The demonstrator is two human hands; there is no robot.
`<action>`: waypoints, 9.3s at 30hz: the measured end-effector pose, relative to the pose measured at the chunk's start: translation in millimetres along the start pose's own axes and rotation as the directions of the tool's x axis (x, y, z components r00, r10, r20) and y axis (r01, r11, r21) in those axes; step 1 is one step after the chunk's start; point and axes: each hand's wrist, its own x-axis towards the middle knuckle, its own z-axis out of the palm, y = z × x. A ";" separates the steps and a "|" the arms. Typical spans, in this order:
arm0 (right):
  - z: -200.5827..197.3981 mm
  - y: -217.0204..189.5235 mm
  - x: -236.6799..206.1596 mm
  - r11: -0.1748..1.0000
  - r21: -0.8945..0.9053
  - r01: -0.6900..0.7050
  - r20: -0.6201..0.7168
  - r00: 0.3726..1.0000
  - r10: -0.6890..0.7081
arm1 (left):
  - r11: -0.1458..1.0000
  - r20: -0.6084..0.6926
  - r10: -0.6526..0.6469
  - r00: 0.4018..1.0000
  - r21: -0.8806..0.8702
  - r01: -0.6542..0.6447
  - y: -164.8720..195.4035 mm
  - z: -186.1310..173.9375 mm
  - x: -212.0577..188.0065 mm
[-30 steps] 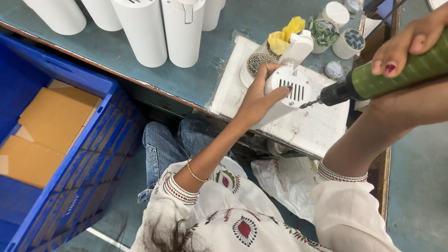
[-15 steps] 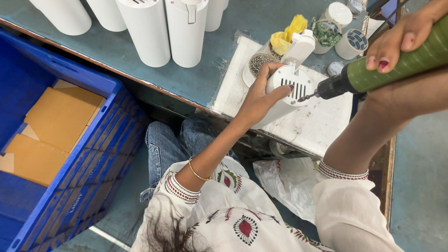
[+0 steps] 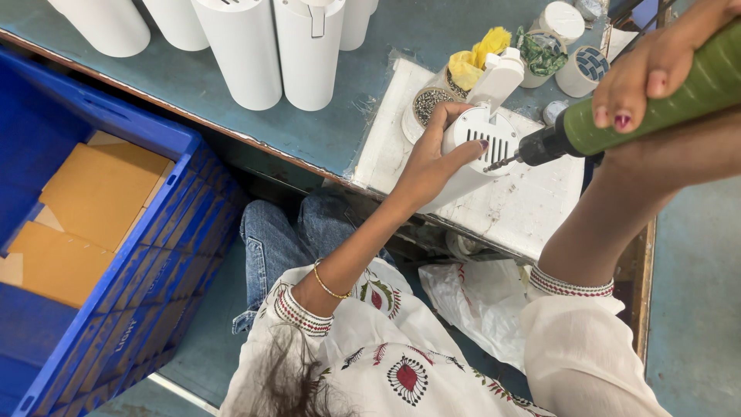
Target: The person assembles white cylindrical appliance units at a workbench. They pick small screws from a jar, place each screw onto the base of a unit, and drive the screws in with a green electric screwdriver, then stack the finished units with the others on the bench.
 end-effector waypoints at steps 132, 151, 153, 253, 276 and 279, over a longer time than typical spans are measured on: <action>61.2 1.9 -3.7 0.973 -0.197 -0.116 -0.183 0.980 0.080 | 0.762 0.366 0.236 0.900 0.504 -0.405 63.5 -20.1 -9.5; -21.1 -27.9 -61.5 0.996 0.084 0.002 -0.374 0.927 0.029 | 0.812 0.206 0.094 0.974 0.550 -0.195 72.0 3.5 10.1; -34.9 -31.7 -80.3 0.996 0.089 -0.022 -0.362 0.931 0.053 | 0.794 0.224 0.159 0.961 0.549 -0.260 75.0 5.9 10.9; 5.6 -46.1 -105.2 0.998 -0.058 0.022 -0.507 0.861 -0.048 | 0.996 0.080 -0.008 0.997 0.091 0.000 -9.0 58.0 -78.1; 6.1 -34.2 -59.9 0.995 -0.086 0.056 -0.187 0.980 -0.072 | 0.865 -0.012 0.271 0.963 0.441 -0.238 56.9 45.3 -66.3; 8.4 -18.2 -54.4 0.980 -0.179 0.091 -0.285 0.948 -0.140 | 0.856 0.010 0.305 0.952 0.436 -0.278 67.0 35.3 -49.5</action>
